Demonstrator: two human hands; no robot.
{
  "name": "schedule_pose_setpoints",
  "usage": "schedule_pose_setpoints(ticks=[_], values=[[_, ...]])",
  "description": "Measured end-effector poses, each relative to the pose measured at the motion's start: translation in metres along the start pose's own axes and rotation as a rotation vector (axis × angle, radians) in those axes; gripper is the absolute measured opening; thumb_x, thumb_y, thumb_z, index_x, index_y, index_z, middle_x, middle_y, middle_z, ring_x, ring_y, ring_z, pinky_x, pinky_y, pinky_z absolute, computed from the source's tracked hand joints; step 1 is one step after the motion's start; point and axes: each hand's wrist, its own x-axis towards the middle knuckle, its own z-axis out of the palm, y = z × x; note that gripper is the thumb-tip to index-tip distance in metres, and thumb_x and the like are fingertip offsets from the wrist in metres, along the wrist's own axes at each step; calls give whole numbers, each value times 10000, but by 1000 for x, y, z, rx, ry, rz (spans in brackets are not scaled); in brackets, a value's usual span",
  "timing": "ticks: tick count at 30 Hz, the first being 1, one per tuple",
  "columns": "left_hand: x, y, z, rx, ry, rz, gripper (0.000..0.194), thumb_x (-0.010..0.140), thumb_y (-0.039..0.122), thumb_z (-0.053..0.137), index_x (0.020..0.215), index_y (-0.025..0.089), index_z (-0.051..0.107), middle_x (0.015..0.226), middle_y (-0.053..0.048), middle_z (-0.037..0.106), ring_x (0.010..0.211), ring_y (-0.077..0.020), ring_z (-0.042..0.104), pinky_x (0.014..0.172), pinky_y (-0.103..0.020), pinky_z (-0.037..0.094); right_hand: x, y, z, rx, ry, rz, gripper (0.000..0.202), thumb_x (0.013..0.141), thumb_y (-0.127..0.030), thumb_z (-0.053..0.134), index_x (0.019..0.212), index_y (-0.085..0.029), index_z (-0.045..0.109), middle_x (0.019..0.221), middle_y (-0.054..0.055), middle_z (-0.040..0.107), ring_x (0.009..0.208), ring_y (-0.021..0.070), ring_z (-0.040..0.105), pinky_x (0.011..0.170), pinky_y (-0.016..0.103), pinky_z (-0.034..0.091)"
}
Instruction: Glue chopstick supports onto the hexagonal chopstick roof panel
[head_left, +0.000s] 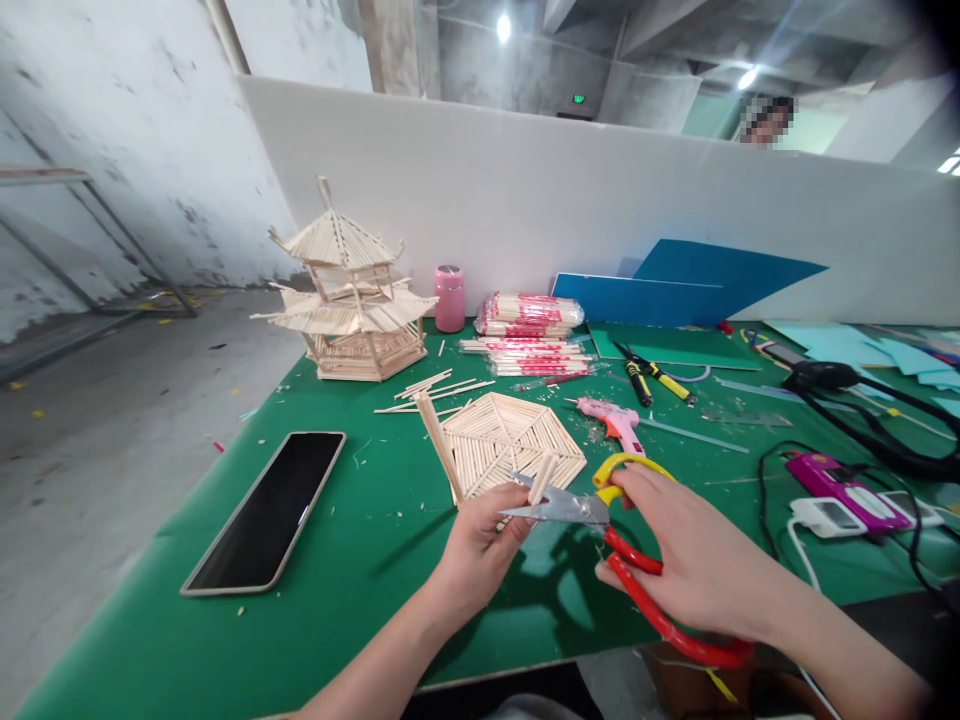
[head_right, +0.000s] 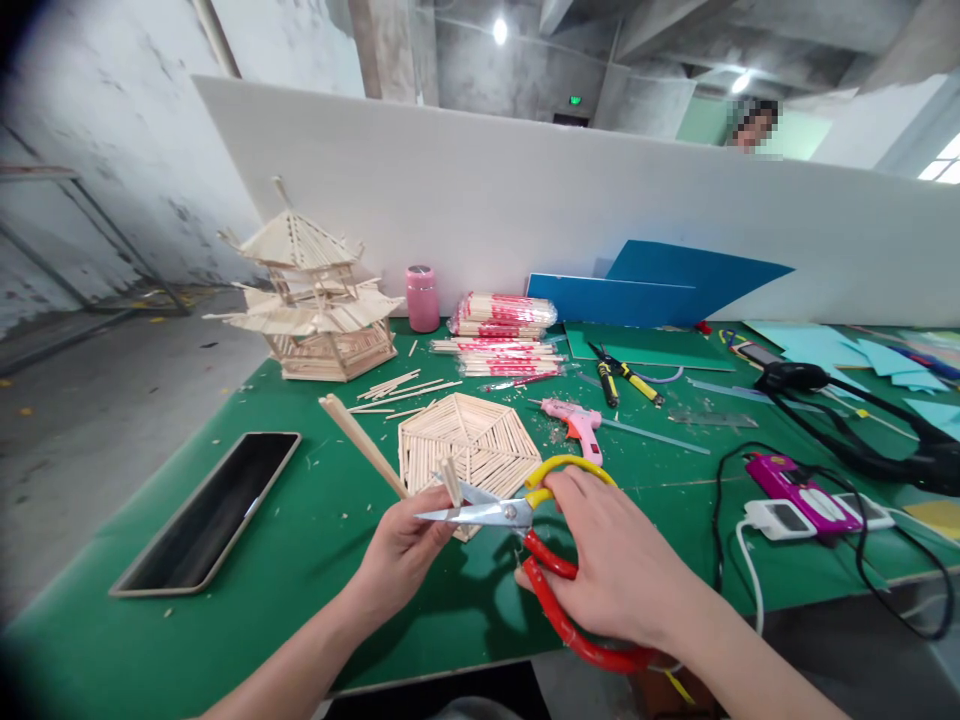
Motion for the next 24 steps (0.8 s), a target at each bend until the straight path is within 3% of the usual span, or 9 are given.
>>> schedule_pose_setpoints(ticks=[10, 19, 24], values=[[3, 2, 0, 70, -11, 78, 201, 812, 187, 434, 662, 154, 563, 607, -29, 577, 570, -136, 524, 542, -221, 404, 13, 0, -12, -18, -141, -33, 390, 665, -459, 574, 910, -185, 443, 901, 74, 532, 784, 237, 504, 655, 388, 429], [4, 3, 0, 116, -1, 160, 162, 779, 81, 429, 677, 162, 527, 587, -14, 570, 537, -116, 525, 504, -192, 397, 20, 5, -9, -42, -174, -57, 250, 649, -276, 554, 846, -173, 439, 830, 74, 531, 733, 231, 500, 616, 373, 422], [6, 4, 0, 131, 46, 211, 173, 745, 38, 434, 648, 174, 479, 575, -6, 557, 557, -119, 541, 494, -183, 402, 19, -2, -11, -25, -161, -12, 286, 666, -339, 558, 871, -174, 444, 863, 84, 530, 776, 246, 495, 651, 395, 423]])
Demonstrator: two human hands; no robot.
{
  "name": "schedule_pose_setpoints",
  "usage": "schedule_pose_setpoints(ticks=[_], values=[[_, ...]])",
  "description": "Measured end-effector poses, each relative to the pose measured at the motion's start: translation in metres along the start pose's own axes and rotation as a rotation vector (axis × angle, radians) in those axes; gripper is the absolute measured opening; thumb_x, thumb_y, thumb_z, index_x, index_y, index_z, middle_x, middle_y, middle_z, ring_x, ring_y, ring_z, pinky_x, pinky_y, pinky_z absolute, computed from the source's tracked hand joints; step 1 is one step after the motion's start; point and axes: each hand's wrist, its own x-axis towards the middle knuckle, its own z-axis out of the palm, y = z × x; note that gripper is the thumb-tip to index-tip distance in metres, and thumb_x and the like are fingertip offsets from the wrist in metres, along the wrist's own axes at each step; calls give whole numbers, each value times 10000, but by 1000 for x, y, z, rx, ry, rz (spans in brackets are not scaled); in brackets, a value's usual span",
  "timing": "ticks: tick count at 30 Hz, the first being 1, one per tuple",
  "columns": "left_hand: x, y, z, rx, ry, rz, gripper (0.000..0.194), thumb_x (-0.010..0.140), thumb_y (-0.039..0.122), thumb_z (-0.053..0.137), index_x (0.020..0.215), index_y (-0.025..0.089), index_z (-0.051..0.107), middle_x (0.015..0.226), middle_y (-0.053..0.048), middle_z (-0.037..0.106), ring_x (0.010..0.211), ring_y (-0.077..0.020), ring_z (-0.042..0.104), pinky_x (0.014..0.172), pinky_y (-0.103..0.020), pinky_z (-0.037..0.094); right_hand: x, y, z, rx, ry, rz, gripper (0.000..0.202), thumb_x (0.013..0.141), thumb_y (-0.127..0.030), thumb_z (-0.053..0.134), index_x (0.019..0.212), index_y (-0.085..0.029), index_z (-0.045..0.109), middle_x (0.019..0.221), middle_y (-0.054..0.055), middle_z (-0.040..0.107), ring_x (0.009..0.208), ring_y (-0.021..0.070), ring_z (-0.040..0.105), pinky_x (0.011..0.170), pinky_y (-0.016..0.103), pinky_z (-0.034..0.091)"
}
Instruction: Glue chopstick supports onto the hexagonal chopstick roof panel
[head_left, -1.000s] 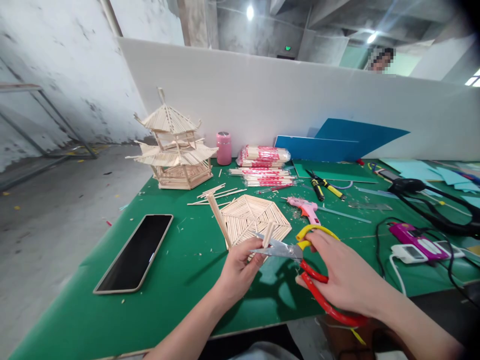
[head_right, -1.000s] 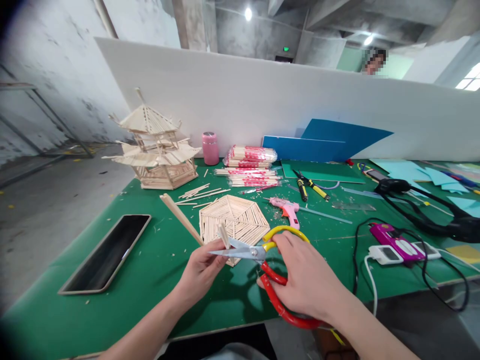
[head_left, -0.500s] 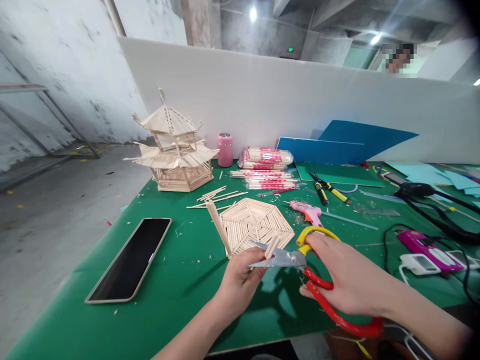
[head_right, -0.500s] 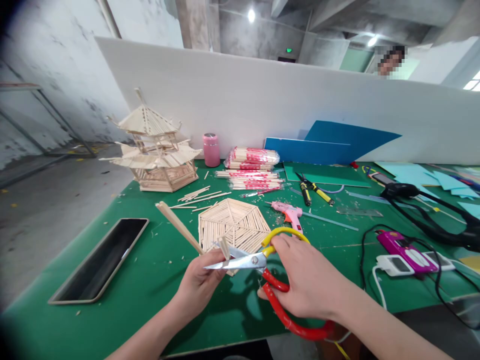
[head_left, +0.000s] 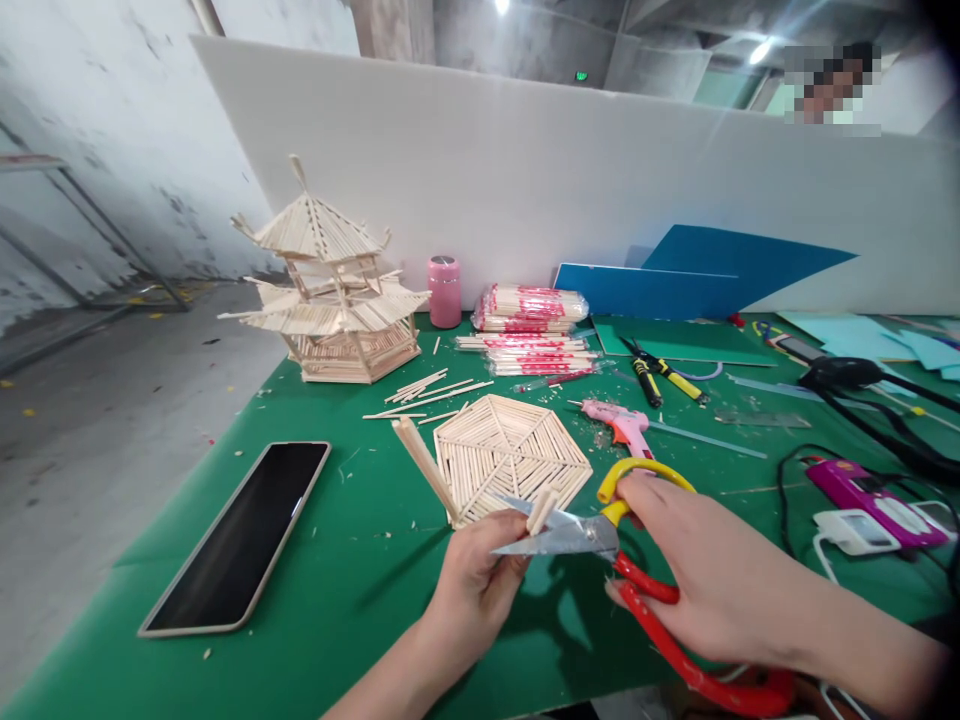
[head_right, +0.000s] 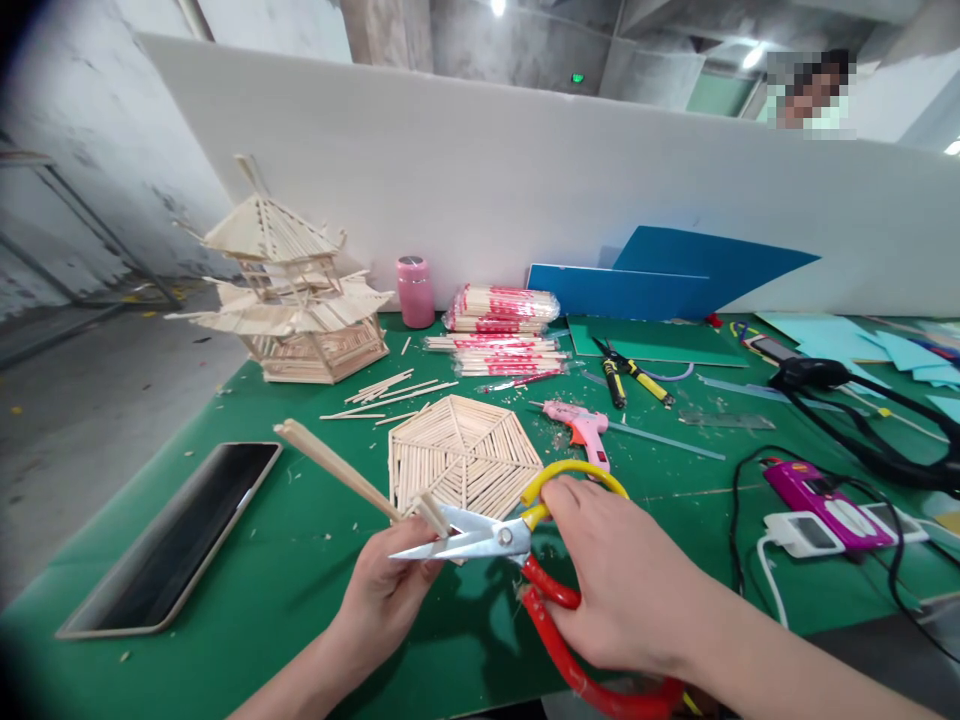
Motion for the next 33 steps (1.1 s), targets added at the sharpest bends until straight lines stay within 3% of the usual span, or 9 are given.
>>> schedule_pose_setpoints(ticks=[4, 11, 33], values=[[3, 2, 0, 19, -3, 13, 165, 736, 25, 434, 679, 170, 488, 548, 6, 527, 518, -106, 518, 479, -171, 389, 0, -3, -1, 0, 14, 21, 360, 643, -419, 584, 873, -179, 444, 871, 83, 524, 790, 252, 491, 661, 406, 417], [4, 1, -2, 45, -17, 49, 171, 719, 9, 423, 715, 161, 502, 551, 2, 526, 504, -102, 511, 480, -166, 378, 2, 1, -1, 18, -43, 39, 289, 620, -263, 559, 862, -189, 420, 817, 56, 530, 702, 217, 499, 578, 354, 409], [1, -4, -2, 76, -38, 20, 136, 751, 65, 424, 715, 168, 506, 539, -6, 523, 486, -112, 494, 468, -180, 376, 10, 10, 3, -38, -13, -38, 260, 625, -245, 534, 854, -151, 455, 819, 100, 542, 727, 240, 507, 602, 364, 422]])
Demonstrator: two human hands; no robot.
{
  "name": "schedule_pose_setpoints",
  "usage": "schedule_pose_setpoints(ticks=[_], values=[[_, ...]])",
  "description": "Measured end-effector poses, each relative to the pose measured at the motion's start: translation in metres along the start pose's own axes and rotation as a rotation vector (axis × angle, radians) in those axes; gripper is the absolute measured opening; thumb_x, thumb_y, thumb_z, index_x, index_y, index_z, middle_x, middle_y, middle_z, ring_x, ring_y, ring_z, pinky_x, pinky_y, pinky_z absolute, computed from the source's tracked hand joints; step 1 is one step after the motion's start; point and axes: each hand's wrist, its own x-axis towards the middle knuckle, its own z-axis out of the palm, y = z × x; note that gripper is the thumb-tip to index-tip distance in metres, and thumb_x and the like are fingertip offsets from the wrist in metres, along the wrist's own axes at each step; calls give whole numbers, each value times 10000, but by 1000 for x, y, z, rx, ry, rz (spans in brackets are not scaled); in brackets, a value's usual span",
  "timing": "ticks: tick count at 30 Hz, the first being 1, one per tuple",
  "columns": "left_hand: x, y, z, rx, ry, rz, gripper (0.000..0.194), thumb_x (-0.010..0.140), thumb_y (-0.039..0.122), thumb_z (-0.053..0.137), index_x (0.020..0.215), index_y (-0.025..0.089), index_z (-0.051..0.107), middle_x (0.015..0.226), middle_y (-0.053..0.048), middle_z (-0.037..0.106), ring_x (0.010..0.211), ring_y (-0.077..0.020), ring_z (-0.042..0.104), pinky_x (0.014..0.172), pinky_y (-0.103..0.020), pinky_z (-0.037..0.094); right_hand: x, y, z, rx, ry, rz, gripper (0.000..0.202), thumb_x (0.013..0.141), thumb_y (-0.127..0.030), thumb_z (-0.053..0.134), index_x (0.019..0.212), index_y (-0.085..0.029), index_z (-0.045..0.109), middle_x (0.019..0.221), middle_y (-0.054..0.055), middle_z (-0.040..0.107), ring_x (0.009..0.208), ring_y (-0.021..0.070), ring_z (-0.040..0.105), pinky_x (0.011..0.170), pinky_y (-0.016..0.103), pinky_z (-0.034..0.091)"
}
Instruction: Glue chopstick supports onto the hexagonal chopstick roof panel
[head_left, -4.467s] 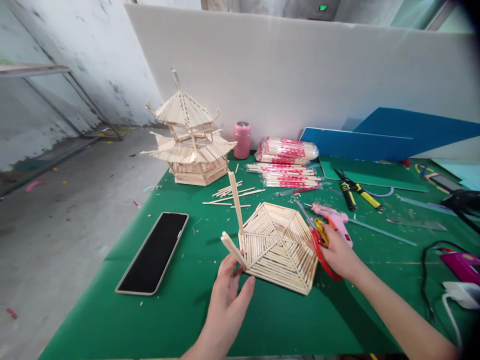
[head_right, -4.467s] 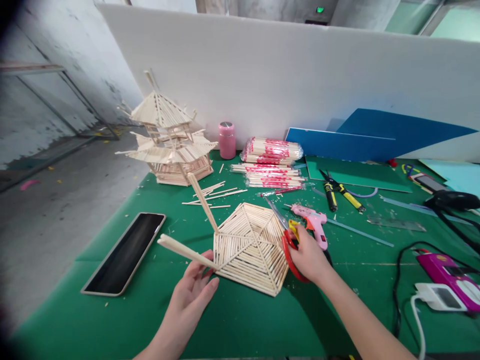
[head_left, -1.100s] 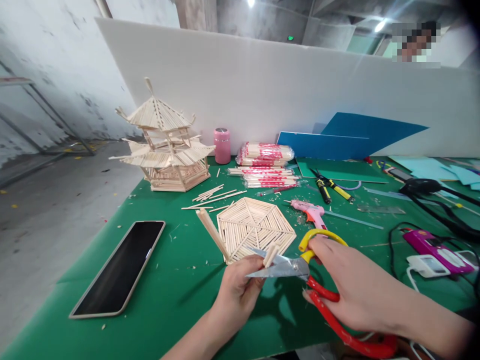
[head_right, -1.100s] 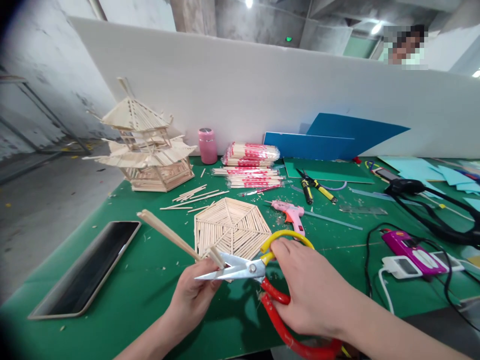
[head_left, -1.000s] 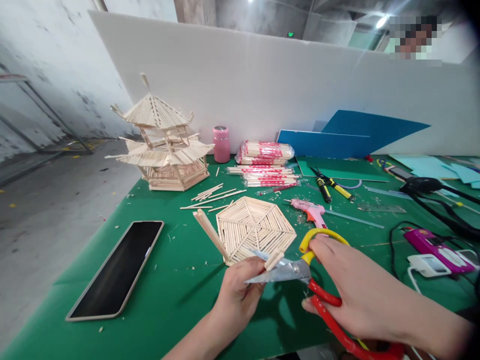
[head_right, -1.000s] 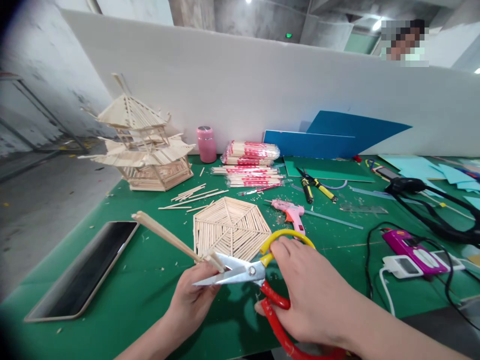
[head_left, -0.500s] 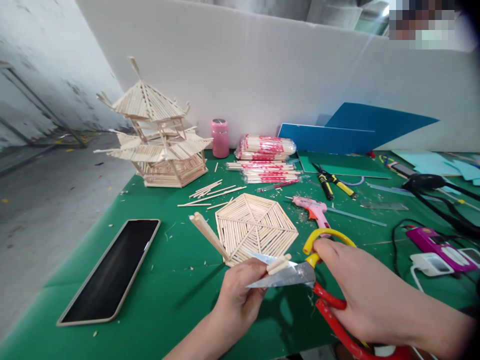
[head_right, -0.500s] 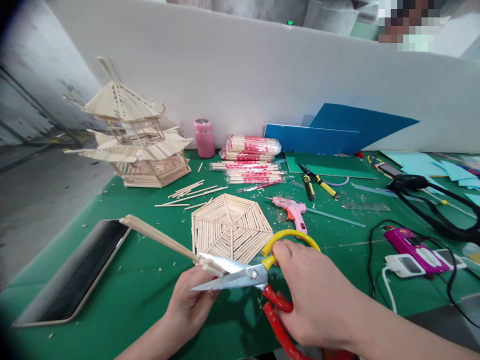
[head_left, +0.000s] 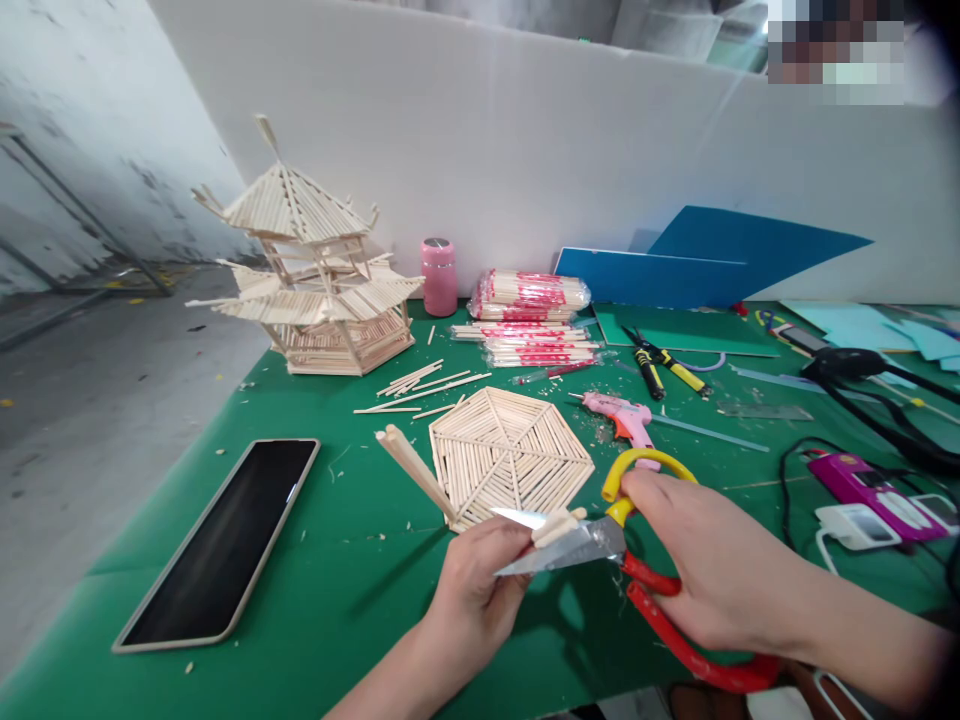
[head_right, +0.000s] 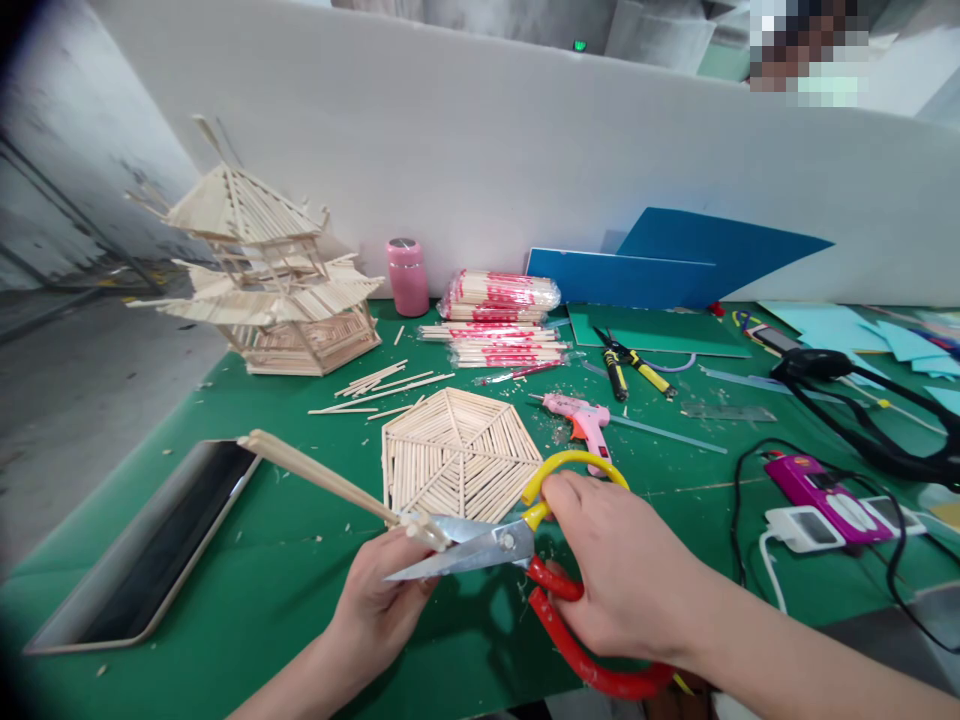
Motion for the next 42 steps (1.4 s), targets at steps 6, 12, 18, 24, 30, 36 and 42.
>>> schedule_pose_setpoints(ticks=[6, 12, 18, 24, 30, 36, 42], values=[[3, 2, -3, 38, -62, -28, 173, 778, 96, 391, 687, 159, 523, 556, -41, 568, 495, -127, 511, 474, -193, 393, 3, 1, -3, -30, 49, -67, 328, 671, -385, 560, 882, -149, 472, 863, 100, 537, 779, 242, 489, 681, 393, 407], [4, 5, -3, 21, -79, -48, 192, 790, 106, 384, 697, 159, 544, 589, -57, 602, 511, -136, 543, 487, -201, 416, 10, 6, -10, -12, 77, -162, 452, 640, -438, 600, 964, -148, 475, 917, 100, 540, 843, 249, 489, 728, 396, 393], [5, 6, -3, 28, -26, -10, 178, 740, 57, 412, 703, 172, 542, 573, -37, 607, 520, -136, 567, 483, -188, 427, 16, 7, -18, -16, 45, -194, 344, 622, -382, 611, 845, -158, 477, 821, 77, 550, 731, 212, 498, 645, 347, 409], [5, 5, -4, 75, -8, 4, 169, 721, 53, 426, 658, 174, 527, 528, -26, 595, 477, -129, 558, 446, -174, 418, 19, 9, -19, 0, 57, -228, 378, 605, -387, 625, 870, -156, 484, 845, 87, 555, 775, 228, 507, 685, 366, 413], [1, 2, -3, 95, -26, -2, 149, 746, 81, 434, 705, 159, 554, 570, -46, 622, 479, -134, 565, 463, -191, 439, 21, 12, -20, 11, 28, -239, 507, 598, -474, 623, 958, -145, 487, 937, 108, 550, 882, 257, 497, 751, 394, 405], [3, 4, -1, 97, -42, -22, 182, 778, 101, 423, 664, 162, 552, 516, -27, 592, 470, -132, 569, 453, -181, 439, 22, 13, -26, 9, 9, -244, 484, 587, -482, 635, 926, -162, 501, 923, 96, 553, 884, 250, 496, 753, 383, 406], [5, 5, -1, 123, -28, -7, 202, 770, 99, 416, 615, 162, 530, 494, -32, 583, 438, -127, 550, 440, -181, 437, 26, 14, -29, -17, -38, -276, 421, 604, -470, 623, 863, -161, 500, 847, 78, 558, 777, 223, 505, 684, 365, 421]])
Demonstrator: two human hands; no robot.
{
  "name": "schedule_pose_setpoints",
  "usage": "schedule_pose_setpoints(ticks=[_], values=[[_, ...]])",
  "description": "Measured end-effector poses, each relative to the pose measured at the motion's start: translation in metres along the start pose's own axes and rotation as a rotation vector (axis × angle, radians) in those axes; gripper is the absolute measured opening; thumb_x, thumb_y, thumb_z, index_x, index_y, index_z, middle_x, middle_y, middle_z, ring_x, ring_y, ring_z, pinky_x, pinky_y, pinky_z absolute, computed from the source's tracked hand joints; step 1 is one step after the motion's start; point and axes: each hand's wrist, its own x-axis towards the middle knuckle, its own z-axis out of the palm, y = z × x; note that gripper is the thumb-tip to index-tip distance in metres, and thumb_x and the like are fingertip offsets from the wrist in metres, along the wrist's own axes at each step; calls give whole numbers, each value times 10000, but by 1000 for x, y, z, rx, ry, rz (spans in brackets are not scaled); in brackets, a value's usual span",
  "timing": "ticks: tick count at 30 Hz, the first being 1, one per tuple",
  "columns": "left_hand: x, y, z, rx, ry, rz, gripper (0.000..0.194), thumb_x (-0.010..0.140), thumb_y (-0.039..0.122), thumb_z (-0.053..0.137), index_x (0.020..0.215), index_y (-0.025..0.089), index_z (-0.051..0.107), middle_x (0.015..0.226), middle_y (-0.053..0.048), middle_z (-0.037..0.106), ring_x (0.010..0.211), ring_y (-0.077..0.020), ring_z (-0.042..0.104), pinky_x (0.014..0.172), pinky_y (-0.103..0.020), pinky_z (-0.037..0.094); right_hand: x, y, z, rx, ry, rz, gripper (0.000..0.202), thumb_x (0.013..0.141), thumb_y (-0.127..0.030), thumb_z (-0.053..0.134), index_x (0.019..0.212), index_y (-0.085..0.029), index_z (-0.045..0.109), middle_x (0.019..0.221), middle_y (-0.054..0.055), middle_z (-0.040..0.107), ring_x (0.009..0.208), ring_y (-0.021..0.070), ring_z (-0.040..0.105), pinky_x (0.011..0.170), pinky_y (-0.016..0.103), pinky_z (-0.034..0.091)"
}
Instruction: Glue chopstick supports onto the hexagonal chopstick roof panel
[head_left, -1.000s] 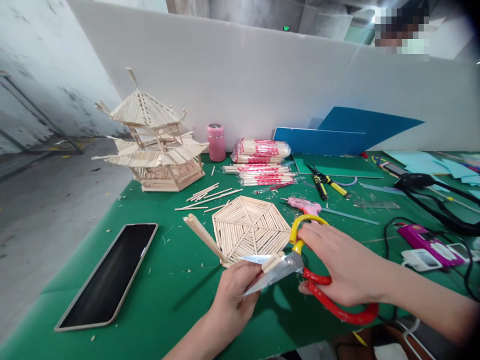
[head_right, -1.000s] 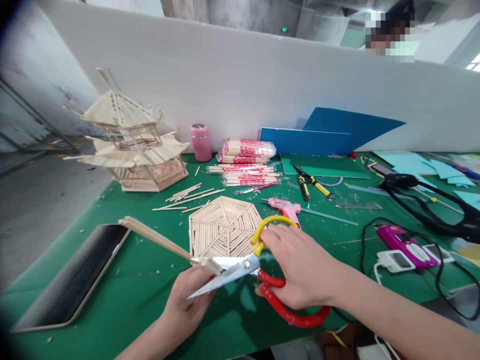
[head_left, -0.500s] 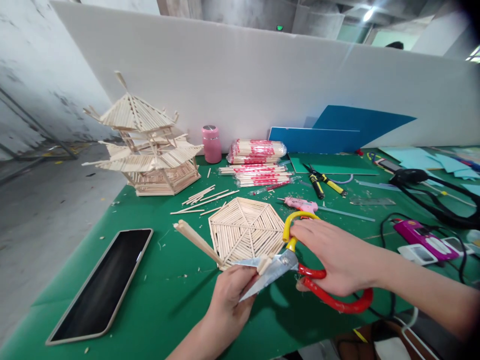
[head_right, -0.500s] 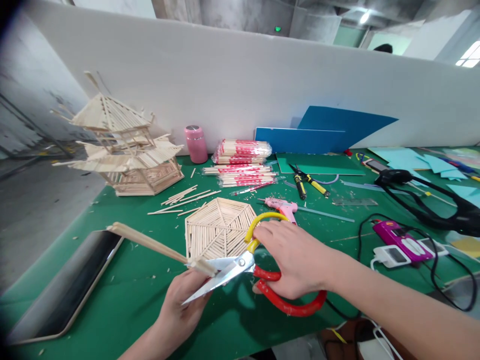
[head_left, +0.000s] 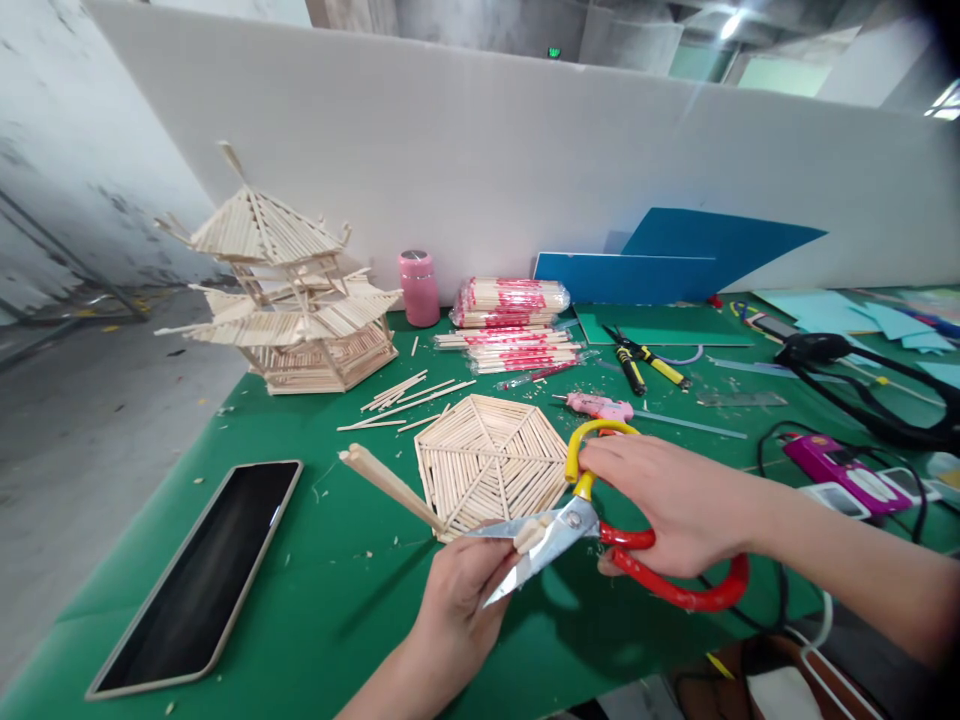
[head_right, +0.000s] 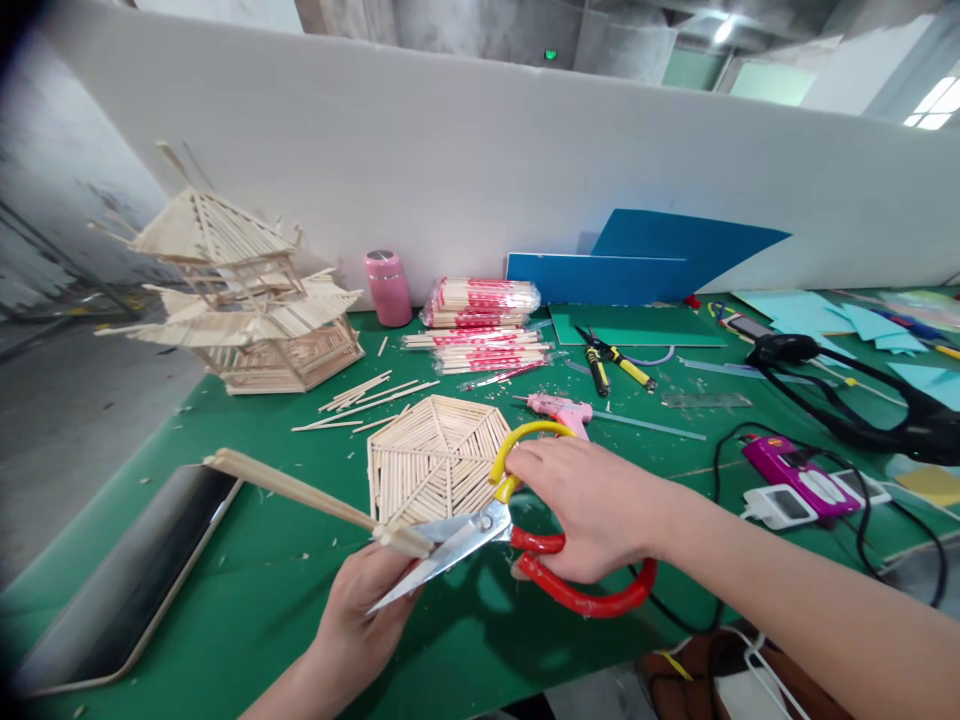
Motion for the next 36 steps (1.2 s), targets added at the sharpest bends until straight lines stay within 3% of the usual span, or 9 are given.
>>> schedule_pose_setpoints(ticks=[8, 11, 16, 22, 27, 33, 36], values=[[0, 1, 0, -10, 25, 8, 188, 753, 77, 432, 631, 165, 543, 535, -45, 615, 474, -138, 586, 464, -191, 464, 8, 7, 6, -46, -26, -59, 497, 600, -526, 604, 890, -142, 479, 858, 87, 550, 773, 224, 506, 679, 362, 429], [-5, -4, -1, 19, 9, 12, 177, 741, 71, 439, 654, 156, 567, 546, -64, 636, 474, -149, 598, 455, -201, 467, 11, 10, 7, -60, -36, -83, 455, 620, -523, 581, 852, -147, 472, 822, 79, 552, 731, 210, 507, 660, 347, 431], [-9, -9, -1, 50, 17, 46, 185, 718, 47, 454, 734, 149, 607, 728, -120, 699, 645, -192, 659, 485, -194, 480, 12, 13, 9, -101, -30, -99, 315, 645, -407, 564, 813, -162, 458, 776, 66, 553, 685, 199, 507, 631, 328, 423], [-2, -3, 0, 1, 56, 48, 181, 704, 32, 449, 721, 156, 579, 615, -56, 664, 512, -127, 613, 454, -159, 447, 11, 15, 11, -115, -46, -93, 255, 619, -330, 536, 789, -161, 445, 747, 69, 550, 645, 194, 500, 590, 318, 425], [0, -3, -1, -1, 68, 63, 178, 692, 26, 453, 721, 163, 562, 660, -52, 671, 487, -107, 587, 440, -148, 428, 11, 15, 12, -120, -50, -83, 257, 622, -310, 533, 806, -147, 458, 772, 85, 551, 674, 203, 501, 610, 330, 424], [-1, -4, -2, 36, 54, 51, 156, 708, 42, 452, 722, 170, 539, 588, -29, 639, 473, -111, 570, 419, -152, 407, 5, 3, 12, -80, 9, 30, 430, 626, -501, 563, 852, -149, 465, 820, 77, 538, 730, 222, 496, 642, 363, 423], [-1, -4, -2, 12, 52, 59, 167, 711, 36, 434, 755, 173, 519, 601, -21, 617, 504, -113, 571, 441, -157, 411, -3, -7, 15, -35, 42, 98, 469, 623, -519, 573, 889, -147, 470, 872, 82, 532, 790, 234, 489, 704, 387, 411]])
